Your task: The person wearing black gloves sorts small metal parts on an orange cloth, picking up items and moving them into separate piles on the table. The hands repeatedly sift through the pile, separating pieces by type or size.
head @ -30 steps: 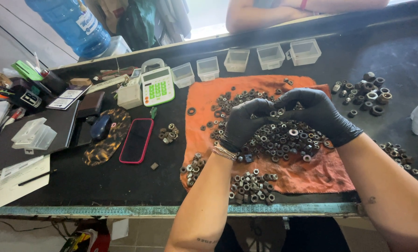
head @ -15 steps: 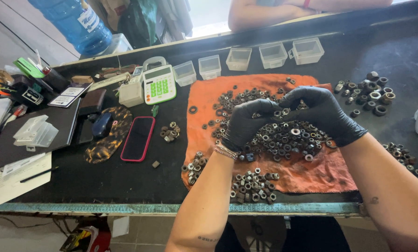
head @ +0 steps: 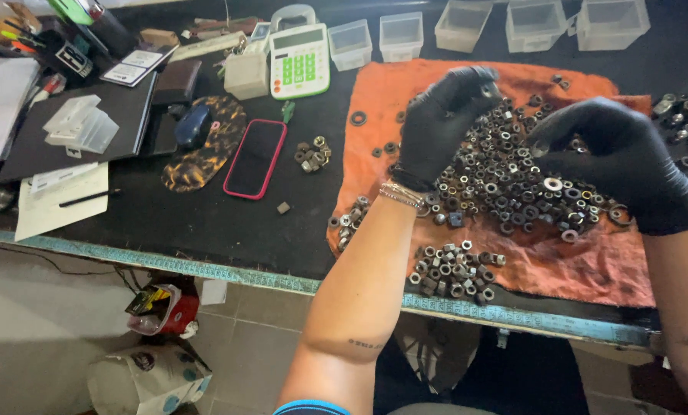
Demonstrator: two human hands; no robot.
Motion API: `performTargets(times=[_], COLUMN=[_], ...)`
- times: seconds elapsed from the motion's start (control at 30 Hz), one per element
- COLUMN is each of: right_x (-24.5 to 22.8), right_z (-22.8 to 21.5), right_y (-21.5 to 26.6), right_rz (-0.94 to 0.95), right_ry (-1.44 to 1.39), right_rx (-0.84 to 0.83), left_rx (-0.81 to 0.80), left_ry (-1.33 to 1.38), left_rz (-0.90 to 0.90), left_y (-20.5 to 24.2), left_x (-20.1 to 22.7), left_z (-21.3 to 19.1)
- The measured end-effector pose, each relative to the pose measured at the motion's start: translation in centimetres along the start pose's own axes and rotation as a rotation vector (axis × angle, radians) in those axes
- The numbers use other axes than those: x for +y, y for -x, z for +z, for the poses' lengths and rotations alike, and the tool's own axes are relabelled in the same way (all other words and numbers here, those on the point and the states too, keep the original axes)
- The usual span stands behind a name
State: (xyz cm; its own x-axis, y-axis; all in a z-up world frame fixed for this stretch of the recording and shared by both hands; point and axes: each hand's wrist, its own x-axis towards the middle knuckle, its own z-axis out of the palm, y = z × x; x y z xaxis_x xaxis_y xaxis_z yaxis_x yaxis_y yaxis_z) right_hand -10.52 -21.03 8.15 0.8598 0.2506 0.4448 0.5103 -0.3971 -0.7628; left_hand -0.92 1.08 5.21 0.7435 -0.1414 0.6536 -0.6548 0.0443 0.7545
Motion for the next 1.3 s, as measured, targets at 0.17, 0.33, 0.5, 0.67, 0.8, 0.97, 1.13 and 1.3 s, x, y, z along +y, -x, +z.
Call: performTargets(times=[0.17, 0.33, 0.5, 0.67, 0.8, 0.97, 1.13, 1.3], right_x=[-0.6, 2.4, 3.4, 2.3, 2.2, 2.1, 1.6, 0.9], right_z=[3.3, 6.3, 7.1, 7.0, 7.0, 7.0, 7.0, 7.1], right_y=[-0.6, 0.3, 0.6, 0.3, 0.4, 0.4, 0.0, -0.7], right_rz=[-0.053, 0.003, -0.07, -0.024, 0.011, -0.036, -0.044, -0.31], right_ry=[-0.013, 0.107, 0.079, 0.078, 0.063, 0.082, 0.047, 0.025], right_rx=[-0.546, -0.724, -0.706, -0.739, -0.756, -0.733, -0.743, -0.727], left_rx=[0.014, -0.036, -0.012, -0.033, -0.015, -0.029, -0.016, -0.035], left_ry=[0.106, 0.025, 0.007, 0.083, 0.036, 0.071, 0.032, 0.047], left_rz=[0.027, 0.031, 0.021, 0.013, 0.029, 0.02, 0.025, 0.008], left_y=[0.4, 0.7, 0.9, 0.9, 0.8, 0.8, 0.8, 0.9], left_x=[-0.6, -0.5, -1.0, -1.0, -1.8, -1.6, -1.5, -1.4], left_z=[0.7, 1.0, 1.2, 1.3, 1.6, 1.7, 1.6, 1.5])
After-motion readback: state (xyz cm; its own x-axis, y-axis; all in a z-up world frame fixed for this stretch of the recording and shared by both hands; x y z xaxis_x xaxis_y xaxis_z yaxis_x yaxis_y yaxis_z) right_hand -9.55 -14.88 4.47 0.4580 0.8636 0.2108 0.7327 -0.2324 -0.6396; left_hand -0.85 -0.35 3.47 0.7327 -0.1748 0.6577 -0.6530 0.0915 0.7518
